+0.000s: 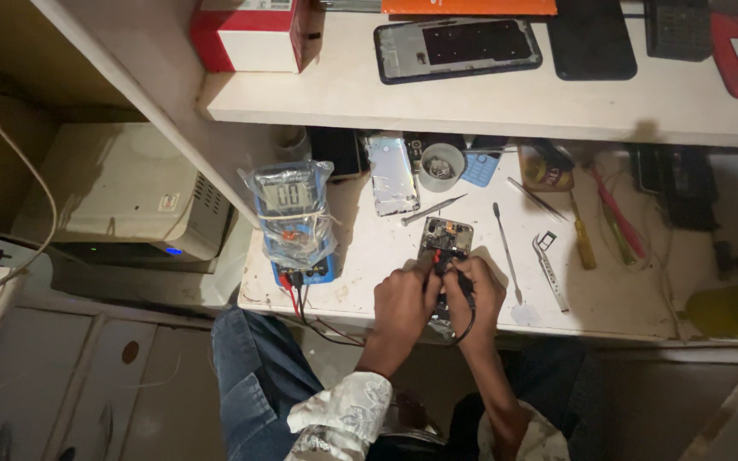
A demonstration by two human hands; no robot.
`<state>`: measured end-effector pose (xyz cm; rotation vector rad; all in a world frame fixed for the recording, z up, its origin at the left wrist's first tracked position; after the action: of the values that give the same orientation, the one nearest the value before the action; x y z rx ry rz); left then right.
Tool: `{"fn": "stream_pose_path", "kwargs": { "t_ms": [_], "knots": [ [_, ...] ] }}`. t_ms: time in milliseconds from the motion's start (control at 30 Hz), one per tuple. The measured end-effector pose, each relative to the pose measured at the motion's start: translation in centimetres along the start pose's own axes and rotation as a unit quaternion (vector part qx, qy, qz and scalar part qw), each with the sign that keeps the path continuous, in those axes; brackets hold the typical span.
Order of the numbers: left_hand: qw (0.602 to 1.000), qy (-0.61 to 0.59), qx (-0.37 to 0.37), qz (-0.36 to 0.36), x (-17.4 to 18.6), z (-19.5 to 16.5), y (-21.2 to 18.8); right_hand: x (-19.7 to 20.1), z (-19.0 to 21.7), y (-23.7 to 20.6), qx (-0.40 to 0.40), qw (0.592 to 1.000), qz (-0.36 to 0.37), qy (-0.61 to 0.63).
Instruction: The person sits at a repair bench holding a disassembled smartphone and probes its exposed motherboard with multimeter test leads, checking readings on the meter display. They then set the phone down and use a small tool to pry and work on the phone's internal components.
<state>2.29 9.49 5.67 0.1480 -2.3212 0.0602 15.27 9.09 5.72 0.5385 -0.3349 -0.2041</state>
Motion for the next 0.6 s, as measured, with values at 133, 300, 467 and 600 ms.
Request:
{"fn": "stream_pose_path", "kwargs": {
  "t_ms": [133, 300, 467, 600],
  "knots": [
    [1.000, 0.000, 0.000, 0.002, 0.1, -0.1, 0.2, 0.1, 0.1, -0.1, 0.011, 1.000, -0.006, -0.017],
    [1.000, -0.013, 0.007, 0.000, -0.2, 0.3, 0.0, 0.1, 0.1, -0.2, 0.032, 0.999, -0.002, -0.026],
    [0.996, -0.076, 0.045, -0.011, 0.0, 1.2, 0.3, -0.3, 0.6, 0.3, 0.016, 1.000, 0.012, 0.017],
    [0.992, -0.117, 0.028, -0.028, 0.5, 1.0, 0.2, -0.3, 2.5, 0.8, 0.059, 0.998, 0.018, -0.025]
  ]
}}
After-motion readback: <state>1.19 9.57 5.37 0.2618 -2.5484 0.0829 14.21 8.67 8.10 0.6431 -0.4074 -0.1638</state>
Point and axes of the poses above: each hand's wrist, its own y-axis towards the middle knuckle, its own x-axis out of the back of the hand, z = x × y, the point moved 5 cm from there along y, towards the middle knuckle, and after that the axes turned 11 degrees about x, right-handed, at the moved point
